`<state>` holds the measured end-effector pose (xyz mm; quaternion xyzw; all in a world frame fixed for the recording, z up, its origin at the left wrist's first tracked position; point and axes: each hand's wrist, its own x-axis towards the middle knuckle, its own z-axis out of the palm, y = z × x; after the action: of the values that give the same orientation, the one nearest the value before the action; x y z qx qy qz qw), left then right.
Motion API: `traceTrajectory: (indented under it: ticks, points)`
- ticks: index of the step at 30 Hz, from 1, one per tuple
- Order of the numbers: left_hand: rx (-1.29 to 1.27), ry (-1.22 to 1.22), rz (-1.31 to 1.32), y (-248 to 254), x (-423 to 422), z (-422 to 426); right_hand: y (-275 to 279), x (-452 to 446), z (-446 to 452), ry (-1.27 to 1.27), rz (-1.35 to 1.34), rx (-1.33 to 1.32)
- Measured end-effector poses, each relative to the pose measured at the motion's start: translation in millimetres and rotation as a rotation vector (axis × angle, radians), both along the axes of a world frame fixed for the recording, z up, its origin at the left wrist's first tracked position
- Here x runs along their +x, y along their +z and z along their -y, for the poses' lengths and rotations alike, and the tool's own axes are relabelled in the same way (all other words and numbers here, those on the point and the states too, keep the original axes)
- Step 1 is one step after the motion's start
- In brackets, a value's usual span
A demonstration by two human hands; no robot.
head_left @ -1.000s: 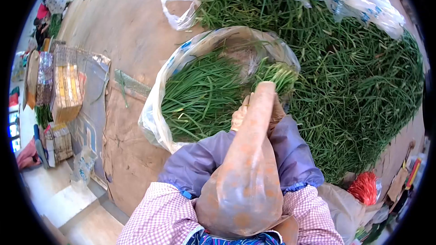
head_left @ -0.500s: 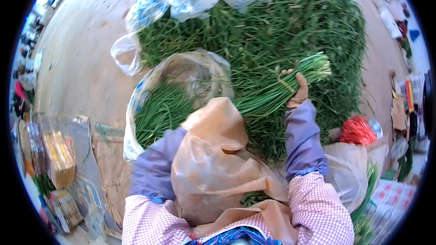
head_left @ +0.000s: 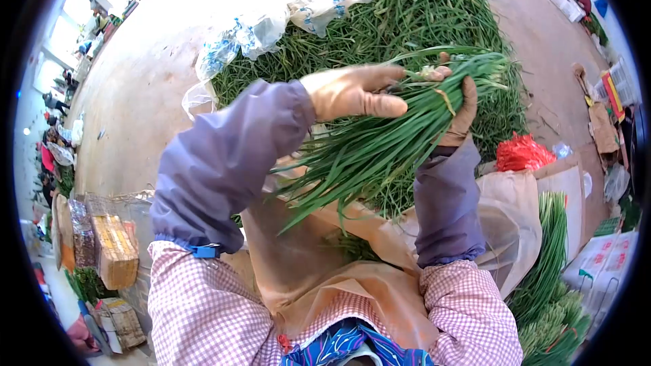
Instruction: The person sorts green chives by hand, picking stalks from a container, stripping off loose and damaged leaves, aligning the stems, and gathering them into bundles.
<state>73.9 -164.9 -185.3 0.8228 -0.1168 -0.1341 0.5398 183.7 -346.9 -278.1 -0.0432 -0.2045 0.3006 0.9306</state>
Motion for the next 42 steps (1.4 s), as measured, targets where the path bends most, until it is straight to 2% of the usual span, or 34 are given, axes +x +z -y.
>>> traceTrajectory:
  ticks: [1, 2, 4, 6, 10, 12, 14, 15, 16, 17, 18, 20, 23, 26, 28, 29, 32, 33, 35, 36, 38, 39, 40, 41, 42]
  points:
    - [-0.025, -0.030, -0.115, 2.9, -7.9, 17.9, -5.9, -3.4, 7.8, 0.021, -0.038, -0.016]
    - [-0.126, -0.003, -0.183, -32.1, -6.8, 25.3, -11.4, -4.5, 15.8, 0.016, -0.104, -0.063]
    - [-0.360, -0.005, -0.436, -33.6, -28.6, 53.9, -22.8, -12.1, 26.1, -0.049, -0.105, -0.156]
    - [-0.513, 0.000, -0.446, -51.3, -43.4, 70.8, -32.7, -16.8, 33.3, 0.012, -0.201, -0.162]
    - [-0.592, 0.089, -0.688, -76.5, -65.4, 84.2, -44.0, -29.1, 32.6, 0.084, -0.249, -0.095]
    - [-0.873, 0.150, -0.718, -80.1, -78.2, 97.1, -56.4, -28.0, 30.3, 0.057, -0.198, -0.191]
    - [-0.929, 0.200, -0.810, -84.2, -89.3, 104.7, -57.3, -30.5, 39.6, 0.152, -0.199, -0.295]
    - [-0.926, 0.218, -0.848, -86.9, -94.5, 107.8, -37.4, -39.8, 40.9, 0.045, -0.124, -0.525]
    - [-0.925, 0.262, -0.870, -90.5, -97.2, 112.7, -55.6, -33.5, 32.9, 0.160, -0.147, -0.289]
    - [-0.951, 0.269, -0.959, -85.6, -99.3, 115.0, -51.8, -37.5, 36.2, 0.164, -0.135, -0.309]
    - [-0.852, 0.409, -0.879, -91.4, -103.1, 120.8, -65.6, -27.9, 29.1, 0.231, -0.135, -0.176]
    - [-1.017, 0.381, -0.817, -122.3, -111.0, 119.4, -86.1, -21.3, 35.4, 0.292, -0.090, -0.082]
    - [-0.993, 0.362, -0.822, -117.1, -108.5, 114.1, -107.3, -15.9, 38.6, 0.286, -0.057, -0.114]
    - [-0.772, 0.393, -0.912, -102.8, -103.9, 87.2, -104.7, -22.6, 26.5, 0.294, -0.113, -0.112]
    - [-0.705, 0.390, -0.869, -108.1, -102.9, 83.6, -91.6, -32.8, 24.8, 0.230, -0.098, -0.159]
    - [-0.673, 0.376, -0.844, -109.2, -102.9, 82.0, -90.1, -31.7, 21.9, 0.309, -0.004, -0.080]
    - [-0.547, 0.364, -0.674, -104.3, -97.2, 72.9, -80.8, -39.2, 19.7, 0.315, -0.007, -0.137]
    - [-0.424, 0.359, -0.592, -96.9, -88.4, 61.2, -104.4, -29.0, 22.4, 0.209, -0.016, -0.274]
    - [-0.528, 0.407, -0.588, -54.6, -67.0, 38.2, -98.6, -28.4, 25.3, 0.366, 0.067, -0.229]
    - [-0.486, 0.442, -0.481, -33.7, -66.2, 23.5, -95.8, -28.3, 26.2, 0.445, 0.110, -0.204]
    - [-0.338, 0.618, -0.084, -36.6, -49.9, 35.0, -133.2, -26.1, 30.9, 0.399, -0.031, -0.577]
    - [-0.046, 0.545, -0.075, -39.0, -42.0, 44.9, -148.0, -30.3, 29.8, 0.375, -0.109, -0.743]
    - [0.245, 0.479, -0.064, -42.5, -33.9, 49.9, -154.6, -37.0, 22.4, 0.409, -0.079, -0.796]
    - [0.159, 0.506, -0.002, -27.5, -19.8, 39.9, -154.3, -46.6, 13.8, 0.444, -0.047, -0.847]
    - [-0.152, 0.435, -0.085, -11.1, -6.4, 19.1, -156.0, -64.7, 14.2, 0.508, 0.069, -0.790]
